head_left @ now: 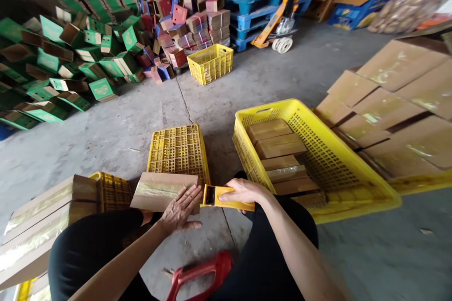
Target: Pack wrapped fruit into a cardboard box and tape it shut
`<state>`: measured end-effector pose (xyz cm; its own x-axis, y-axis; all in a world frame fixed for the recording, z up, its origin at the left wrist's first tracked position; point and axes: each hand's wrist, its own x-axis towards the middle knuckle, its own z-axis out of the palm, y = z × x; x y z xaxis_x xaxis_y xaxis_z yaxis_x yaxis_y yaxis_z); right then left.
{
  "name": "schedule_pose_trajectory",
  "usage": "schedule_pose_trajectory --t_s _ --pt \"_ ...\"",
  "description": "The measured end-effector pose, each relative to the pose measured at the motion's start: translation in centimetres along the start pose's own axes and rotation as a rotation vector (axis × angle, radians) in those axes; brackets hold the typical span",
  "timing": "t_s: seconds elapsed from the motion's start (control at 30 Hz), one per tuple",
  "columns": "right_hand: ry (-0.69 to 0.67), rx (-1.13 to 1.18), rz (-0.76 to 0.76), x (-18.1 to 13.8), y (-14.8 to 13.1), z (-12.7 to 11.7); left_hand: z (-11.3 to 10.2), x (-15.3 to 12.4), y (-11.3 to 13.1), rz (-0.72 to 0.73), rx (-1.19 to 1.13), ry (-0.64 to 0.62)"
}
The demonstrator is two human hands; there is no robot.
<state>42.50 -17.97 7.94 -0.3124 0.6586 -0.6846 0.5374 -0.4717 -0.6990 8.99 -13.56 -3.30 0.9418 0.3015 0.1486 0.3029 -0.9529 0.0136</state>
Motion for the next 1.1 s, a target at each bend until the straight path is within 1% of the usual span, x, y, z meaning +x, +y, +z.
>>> schedule_pose_trajectory --t_s 0.13,0.2,0.3,0.4,0.57,0.8,0.97,1.03,1.1 --pt "0.016 0.017 -0.018 -0.4 0.2 -0.2 0.3 0.1 -0.3 0.014 -0.006 0.019" --pt "0.039 0.017 -0.004 -0.7 0.2 -0.2 0.5 0.0 -0.3 0.004 -0.010 0.022" --pt "0.031 0.014 0.011 -1.2 0.4 -0.5 0.6 0.1 -0.3 -0.008 -0.008 0.026" --pt "0.019 0.053 0.018 -1.8 1.1 -1.2 0.6 0.4 -0.2 -0.015 0.001 0.031" --pt "0.029 0.092 0.088 -2.1 2.4 -2.1 0.8 0.6 -0.3 -0.022 -0.008 0.025" --pt "0.022 -0.004 0.145 0.1 1.8 -1.0 0.9 0.3 -0.2 -0.025 -0.012 0.017" --pt "0.027 -0.121 0.209 2.5 0.8 0.3 0.4 0.2 -0.1 -0.012 -0.097 0.008" --pt "0.019 -0.161 0.238 3.8 0.3 0.8 0.1 -0.1 -0.4 -0.057 -0.137 0.024" --pt "0.012 -0.179 0.267 5.0 -0.1 1.3 -0.3 -1.0 -1.2 -0.173 -0.155 0.058"
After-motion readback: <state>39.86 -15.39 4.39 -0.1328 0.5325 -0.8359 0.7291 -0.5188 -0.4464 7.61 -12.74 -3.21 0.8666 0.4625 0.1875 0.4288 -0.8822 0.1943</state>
